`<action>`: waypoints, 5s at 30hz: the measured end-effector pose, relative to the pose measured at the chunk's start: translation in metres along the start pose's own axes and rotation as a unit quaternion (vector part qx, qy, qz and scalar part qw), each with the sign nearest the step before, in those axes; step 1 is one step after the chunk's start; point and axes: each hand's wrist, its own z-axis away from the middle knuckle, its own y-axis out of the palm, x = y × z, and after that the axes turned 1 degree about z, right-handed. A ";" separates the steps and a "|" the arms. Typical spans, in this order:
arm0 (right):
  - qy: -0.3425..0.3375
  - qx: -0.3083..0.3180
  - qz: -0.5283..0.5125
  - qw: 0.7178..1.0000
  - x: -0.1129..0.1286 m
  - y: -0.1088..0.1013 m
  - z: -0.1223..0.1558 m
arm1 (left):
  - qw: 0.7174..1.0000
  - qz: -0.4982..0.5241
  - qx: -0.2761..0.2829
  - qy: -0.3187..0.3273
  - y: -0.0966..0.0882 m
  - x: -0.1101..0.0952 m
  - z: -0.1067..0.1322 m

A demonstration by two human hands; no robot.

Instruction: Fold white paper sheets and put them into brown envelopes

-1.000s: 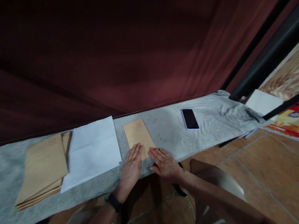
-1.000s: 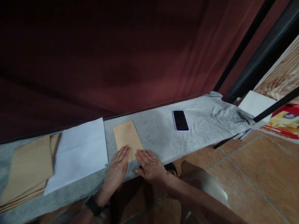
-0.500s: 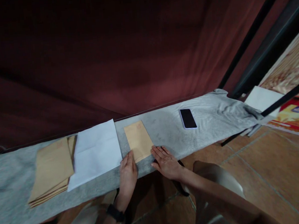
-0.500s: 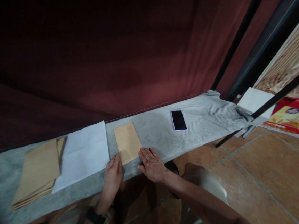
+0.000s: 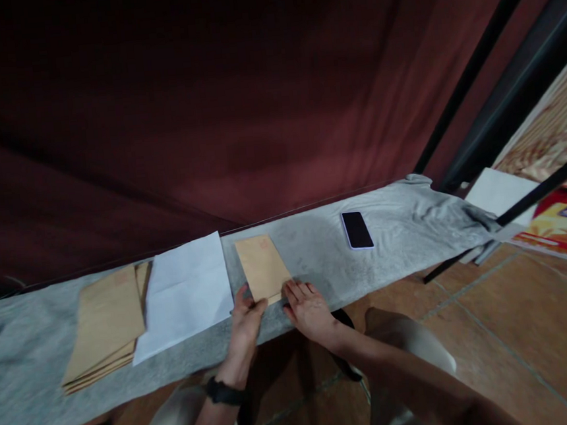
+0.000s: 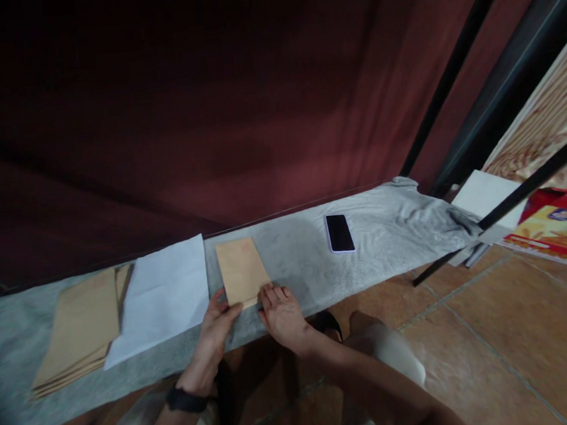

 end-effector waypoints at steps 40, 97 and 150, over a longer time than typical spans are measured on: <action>-0.076 0.024 -0.040 0.996 -0.028 0.019 -0.003 | 0.957 -0.266 0.074 0.087 -0.021 0.007 -0.031; 0.003 0.031 -0.195 0.980 -0.041 -0.001 -0.029 | 0.738 -0.441 0.304 0.411 0.001 0.020 -0.007; 0.052 0.018 -0.100 0.993 -0.045 0.005 -0.028 | 0.961 -0.244 0.015 0.131 0.010 0.008 -0.076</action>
